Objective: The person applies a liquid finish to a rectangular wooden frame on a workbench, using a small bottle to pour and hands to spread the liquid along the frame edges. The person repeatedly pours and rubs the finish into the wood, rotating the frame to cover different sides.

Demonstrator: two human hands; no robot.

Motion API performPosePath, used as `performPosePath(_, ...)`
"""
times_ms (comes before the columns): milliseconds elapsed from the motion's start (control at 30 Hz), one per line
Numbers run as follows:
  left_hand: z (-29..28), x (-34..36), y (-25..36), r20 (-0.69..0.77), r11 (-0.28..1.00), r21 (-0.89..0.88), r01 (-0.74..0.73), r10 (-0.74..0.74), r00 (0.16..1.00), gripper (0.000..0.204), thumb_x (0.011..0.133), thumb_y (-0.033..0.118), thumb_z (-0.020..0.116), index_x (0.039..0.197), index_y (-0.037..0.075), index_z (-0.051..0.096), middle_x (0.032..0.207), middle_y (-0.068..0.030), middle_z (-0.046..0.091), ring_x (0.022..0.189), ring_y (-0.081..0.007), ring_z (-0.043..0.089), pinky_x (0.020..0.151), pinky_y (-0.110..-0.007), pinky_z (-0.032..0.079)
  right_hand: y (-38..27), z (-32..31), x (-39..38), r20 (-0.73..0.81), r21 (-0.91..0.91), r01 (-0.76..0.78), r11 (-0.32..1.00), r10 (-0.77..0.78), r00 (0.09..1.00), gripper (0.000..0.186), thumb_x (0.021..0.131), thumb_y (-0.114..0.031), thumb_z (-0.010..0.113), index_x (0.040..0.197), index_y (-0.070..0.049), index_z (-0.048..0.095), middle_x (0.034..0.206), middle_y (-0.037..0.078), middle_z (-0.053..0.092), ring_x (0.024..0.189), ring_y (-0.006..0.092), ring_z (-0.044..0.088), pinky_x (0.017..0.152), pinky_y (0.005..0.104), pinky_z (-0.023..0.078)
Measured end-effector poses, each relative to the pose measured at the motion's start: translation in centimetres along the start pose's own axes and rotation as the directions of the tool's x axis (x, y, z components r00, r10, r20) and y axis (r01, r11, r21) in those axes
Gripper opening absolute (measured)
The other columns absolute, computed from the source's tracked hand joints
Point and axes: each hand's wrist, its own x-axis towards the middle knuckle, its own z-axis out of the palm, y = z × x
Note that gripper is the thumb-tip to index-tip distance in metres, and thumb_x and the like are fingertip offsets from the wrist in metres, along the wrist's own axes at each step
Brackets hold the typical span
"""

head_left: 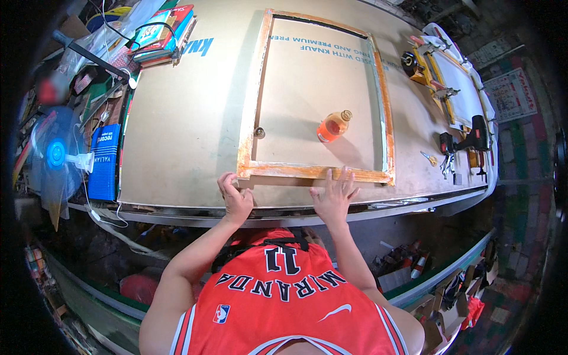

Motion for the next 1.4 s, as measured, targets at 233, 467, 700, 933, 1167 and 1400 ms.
performPosePath(233, 0.6, 1.6, -0.2, 0.067, 0.988, 0.131, 0.085, -0.094, 0.993, 0.08, 0.074, 0.005, 0.081, 0.139, 0.002, 0.035, 0.13, -0.0202, 0.048, 0.122, -0.0397, 0.048, 0.106, -0.052, 0.035, -7.3, 1.5, 0.0, 0.032, 0.105, 0.209, 0.972, -0.214, 0.976, 0.082, 0.092, -0.065, 0.06, 0.155, -0.015, 0.046, 0.171, 0.023, 0.011, 0.157, 0.0472, 0.004, 0.114, 0.0784, 0.008)
performPosePath(467, 1.5, 2.3, -1.6, -0.01, 0.961, 0.228, 0.154, -0.156, 0.988, 0.085, 0.072, 0.016, 0.089, 0.139, 0.002, 0.038, 0.12, -0.0154, 0.054, 0.114, -0.0356, 0.051, 0.1, -0.051, 0.038, -6.2, 0.5, 0.4, 0.006, 0.073, 0.135, 0.988, -0.135, 0.991, 0.084, 0.091, -0.066, 0.059, 0.156, -0.015, 0.044, 0.17, 0.023, 0.012, 0.157, 0.0463, 0.003, 0.115, 0.0779, 0.007)
performPosePath(700, 1.5, 2.4, -1.6, -0.006, 0.965, 0.213, 0.152, -0.154, 0.988, 0.083, 0.072, 0.015, 0.089, 0.137, 0.002, 0.04, 0.117, -0.0152, 0.055, 0.111, -0.0348, 0.052, 0.1, -0.049, 0.038, -5.9, 1.9, 0.6, 0.011, -0.003, 0.101, 0.995, -0.101, 0.995, 0.084, 0.09, -0.067, 0.06, 0.155, -0.015, 0.046, 0.17, 0.024, 0.013, 0.157, 0.0463, 0.005, 0.115, 0.0778, 0.009)
performPosePath(933, 1.4, 2.3, -1.6, 0.003, 0.964, 0.209, 0.161, -0.166, 0.986, 0.084, 0.07, 0.013, 0.09, 0.136, 0.003, 0.04, 0.117, -0.0156, 0.055, 0.111, -0.0354, 0.052, 0.099, -0.05, 0.039, -8.0, 0.9, -0.3, 0.053, 0.092, 0.149, 0.985, -0.154, 0.987, 0.087, 0.091, -0.066, 0.061, 0.157, -0.013, 0.043, 0.17, 0.025, 0.009, 0.157, 0.0464, 0.001, 0.116, 0.0762, 0.006)
performPosePath(1167, 1.7, 2.3, -1.8, -0.005, 0.971, 0.2, 0.13, -0.132, 0.991, 0.084, 0.07, 0.012, 0.09, 0.136, 0.003, 0.039, 0.117, -0.0155, 0.055, 0.111, -0.0354, 0.052, 0.099, -0.05, 0.039, -5.7, 1.7, 1.7, 0.024, 0.034, 0.037, 0.999, -0.038, 0.999, 0.089, 0.091, -0.067, 0.059, 0.154, -0.006, 0.044, 0.17, 0.025, 0.013, 0.157, 0.0471, 0.005, 0.115, 0.0773, 0.008)
performPosePath(1400, 1.7, 2.3, -1.7, -0.015, 0.969, 0.211, 0.13, -0.13, 0.991, 0.084, 0.07, 0.012, 0.09, 0.136, 0.004, 0.039, 0.116, -0.0149, 0.055, 0.11, -0.0348, 0.053, 0.098, -0.049, 0.039, -6.3, 0.8, 2.5, -0.01, 0.085, 0.031, 0.996, -0.03, 0.999, 0.087, 0.092, -0.067, 0.059, 0.152, -0.005, 0.048, 0.17, 0.024, 0.013, 0.157, 0.047, 0.006, 0.114, 0.0788, 0.008)
